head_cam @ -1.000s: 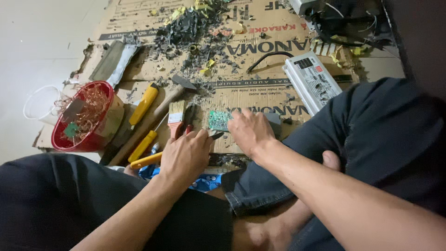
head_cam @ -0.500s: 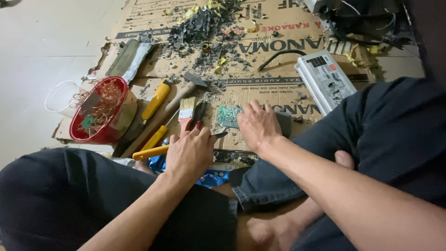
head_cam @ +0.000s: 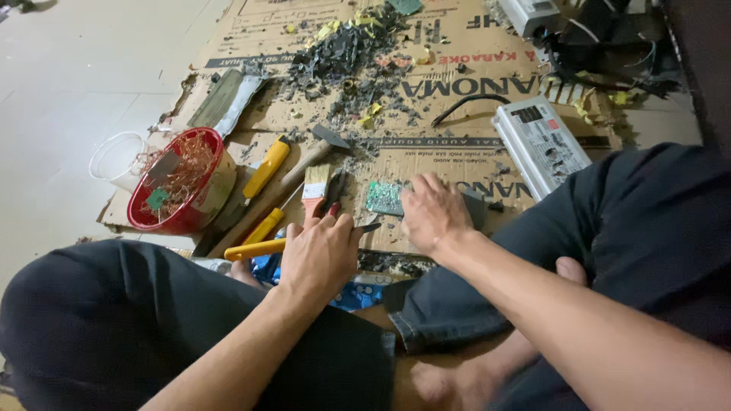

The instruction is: The person sits on the floor and uses a screwdriver and pliers to remove components from a green circuit board. They repeatedly pry and pull parts off the board, placing the removed pieces onto the cardboard surface below.

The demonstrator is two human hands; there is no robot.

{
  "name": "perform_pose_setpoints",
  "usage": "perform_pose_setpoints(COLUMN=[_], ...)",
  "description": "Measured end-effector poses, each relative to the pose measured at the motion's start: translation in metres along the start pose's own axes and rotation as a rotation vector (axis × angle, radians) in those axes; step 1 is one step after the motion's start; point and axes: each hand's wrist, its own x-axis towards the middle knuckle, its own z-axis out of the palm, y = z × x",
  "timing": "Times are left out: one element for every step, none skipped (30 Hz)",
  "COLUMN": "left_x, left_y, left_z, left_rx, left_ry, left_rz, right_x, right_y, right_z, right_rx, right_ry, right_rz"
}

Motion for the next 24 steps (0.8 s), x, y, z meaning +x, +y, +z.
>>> perform_pose_setpoints(left_x=[0.008, 0.009, 0.009, 0.007, 0.005, 0.009, 0.007, 0.008, 0.009, 0.009, 0.009, 0.011, 0.012, 0.014, 0.015, 0.016, 0.018, 0.019, 0.019, 0.021, 0.023, 0.024, 0.026, 0.027], left_y=[-0.003, -0.007, -0.012, -0.008, -0.004, -0.001, 0.000, 0.002, 0.005, 0.006, 0.008, 0.008, 0.011, 0.013, 0.014, 0.013, 0.012, 0.012, 0.014, 0.017, 0.019, 0.021, 0.022, 0.024], left_z=[-0.001, -0.001, 0.001, -0.006, -0.013, -0.022, -0.022, -0.020, -0.018, -0.013, -0.008, -0.003, -0.002, -0.001, 0.000, 0.003, 0.006, 0.009, 0.012, 0.014, 0.016, 0.018, 0.019, 0.021], left_rx=[0.000, 0.026, 0.051, 0.044, -0.009, -0.058, -0.062, -0.053, -0.044, -0.054, -0.054, -0.052, -0.060, -0.051, -0.042, -0.048, -0.041, -0.035, -0.040, -0.033, -0.026, -0.031, -0.021, -0.013], left_ry=[0.004, -0.072, -0.148, -0.157, -0.173, -0.187, -0.195, -0.199, -0.204, -0.213, -0.176, -0.136, -0.143, -0.124, -0.106, -0.110, -0.081, -0.054, -0.061, -0.057, -0.053, -0.057, -0.049, -0.042], left_rz=[0.002, 0.038, 0.073, 0.052, 0.005, -0.036, -0.051, -0.059, -0.067, -0.064, -0.039, -0.009, -0.002, 0.019, 0.041, 0.037, 0.063, 0.089, 0.086, 0.088, 0.090, 0.091, 0.094, 0.095], right_x=[-0.005, -0.011, -0.018, -0.016, -0.014, -0.008, -0.007, -0.007, -0.007, -0.012, -0.016, -0.020, -0.018, -0.014, -0.011, -0.011, -0.012, -0.014, -0.015, -0.016, -0.017, -0.016, -0.015, -0.014], right_y=[0.002, 0.000, -0.003, 0.007, 0.017, 0.027, 0.026, 0.026, 0.028, 0.027, 0.026, 0.024, 0.026, 0.026, 0.026, 0.027, 0.027, 0.028, 0.025, 0.022, 0.019, 0.019, 0.018, 0.017], right_z=[-0.016, -0.029, -0.040, -0.032, -0.023, -0.017, -0.023, -0.027, -0.031, -0.039, -0.047, -0.055, -0.049, -0.044, -0.038, -0.037, -0.035, -0.034, -0.040, -0.047, -0.054, -0.054, -0.054, -0.053], right_rx=[-0.002, 0.022, 0.046, 0.038, 0.074, 0.114, 0.110, 0.066, 0.023, 0.020, 0.014, 0.010, 0.009, 0.011, 0.014, 0.010, 0.042, 0.075, 0.073, 0.084, 0.096, 0.094, 0.111, 0.127], right_ry=[0.004, -0.008, -0.021, -0.036, -0.100, -0.161, -0.174, -0.204, -0.235, -0.246, -0.242, -0.234, -0.241, -0.249, -0.257, -0.264, -0.264, -0.266, -0.275, -0.271, -0.267, -0.273, -0.255, -0.239], right_rz=[0.002, 0.080, 0.158, 0.140, 0.119, 0.104, 0.092, 0.069, 0.046, 0.053, 0.018, -0.014, -0.004, -0.004, -0.003, -0.004, -0.012, -0.018, -0.018, -0.014, -0.010, -0.007, 0.004, 0.013])
